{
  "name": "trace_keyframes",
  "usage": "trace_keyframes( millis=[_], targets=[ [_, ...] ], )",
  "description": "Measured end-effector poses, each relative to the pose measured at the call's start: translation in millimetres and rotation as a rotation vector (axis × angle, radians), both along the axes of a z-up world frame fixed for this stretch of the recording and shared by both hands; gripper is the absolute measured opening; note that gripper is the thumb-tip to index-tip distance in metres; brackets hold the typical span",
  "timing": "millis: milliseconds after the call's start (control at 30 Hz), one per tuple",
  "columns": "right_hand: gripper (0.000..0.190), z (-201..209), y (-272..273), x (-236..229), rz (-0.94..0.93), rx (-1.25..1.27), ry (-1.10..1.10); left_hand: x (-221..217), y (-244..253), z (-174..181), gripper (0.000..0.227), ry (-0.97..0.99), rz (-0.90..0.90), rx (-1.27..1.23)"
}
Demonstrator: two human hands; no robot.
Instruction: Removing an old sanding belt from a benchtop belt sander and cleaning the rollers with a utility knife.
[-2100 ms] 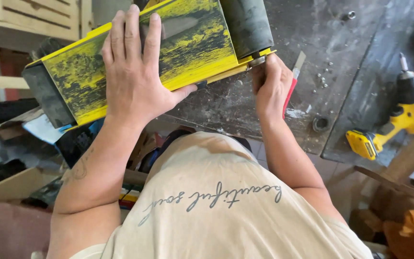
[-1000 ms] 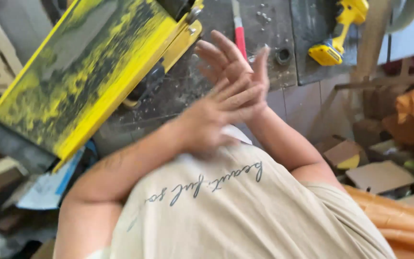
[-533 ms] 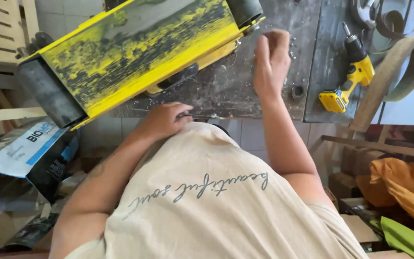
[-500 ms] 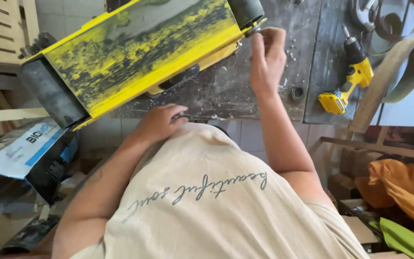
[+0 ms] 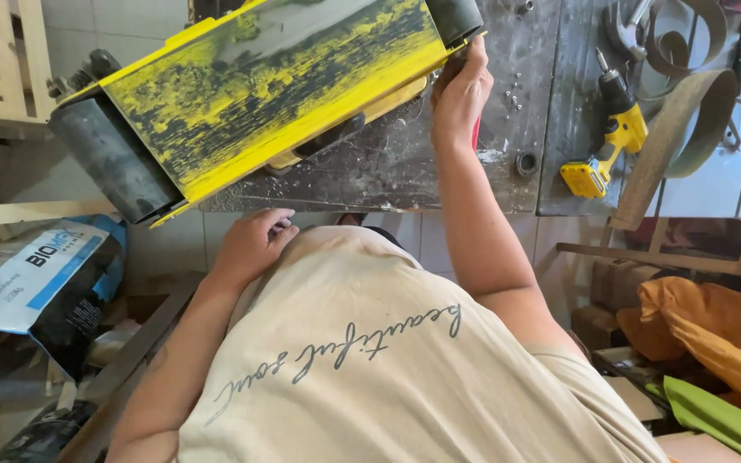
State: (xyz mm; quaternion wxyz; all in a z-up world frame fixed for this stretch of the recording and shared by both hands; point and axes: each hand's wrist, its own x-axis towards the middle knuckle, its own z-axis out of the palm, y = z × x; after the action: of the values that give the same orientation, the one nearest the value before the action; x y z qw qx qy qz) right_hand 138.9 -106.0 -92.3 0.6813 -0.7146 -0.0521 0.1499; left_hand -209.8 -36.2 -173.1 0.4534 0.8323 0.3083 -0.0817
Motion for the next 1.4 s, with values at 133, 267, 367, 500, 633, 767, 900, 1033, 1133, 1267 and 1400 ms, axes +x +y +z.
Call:
trace_keyframes(
  millis=[133,267,367,500,633,767,900,1033,1133,1267,1400],
  targets=[
    [0.05,-1.2,2.4,-1.1,-0.108,0.022,0.186,1.2,2.3,-12.9,0.042,-0.035,-0.053,0.073],
    [0.047,-6.8,-4.8,-1.1,0.016,0.136,0.144,1.0,5.8,-11.4,0.045,-0.01,-0.086,0.072],
    [0.048,-10.6,-9.1,-2.6,0.087,0.134,0.085,-2.7,5.6,-9.7,0.044,-0.013,-0.074,0.056],
    [0.031,-17.4,-13.3,-1.3,0.21,0.022,-0.099,-5.4,5.2,-6.6,0.043,0.027,-0.035,0.001],
    [0.024,-56.5,-17.8,3.5,0.217,0.01,-0.126,-4.4,8.1,-1.2,0.044,0.049,-0.034,-0.007],
    [0.023,-44.1,-26.0,-10.9,0.329,-0.033,-0.323,-8.6,13.3,-2.7,0.046,0.062,-0.014,0.004],
    [0.025,-54.8,-37.4,14.4,0.335,0.05,-0.35,-6.7,17.4,5.6,0.048,0.106,0.006,-0.031],
    [0.03,-51.8,-34.9,29.4,0.339,0.039,-0.423,-10.2,17.2,-4.0,0.047,0.066,-0.017,0.009],
    [0.019,-51.7,-39.3,34.2,0.247,-0.131,-0.641,-9.3,18.0,-3.8,0.046,0.053,-0.001,0.001],
    [0.011,-43.6,-44.0,28.0,0.326,-0.162,-0.641,-7.2,21.5,0.0,0.048,0.083,-0.012,-0.028],
    [0.017,-32.7,-36.3,22.8,0.353,-0.121,-0.595,-5.2,25.9,8.3,0.049,0.103,-0.006,-0.041]
  ],
)
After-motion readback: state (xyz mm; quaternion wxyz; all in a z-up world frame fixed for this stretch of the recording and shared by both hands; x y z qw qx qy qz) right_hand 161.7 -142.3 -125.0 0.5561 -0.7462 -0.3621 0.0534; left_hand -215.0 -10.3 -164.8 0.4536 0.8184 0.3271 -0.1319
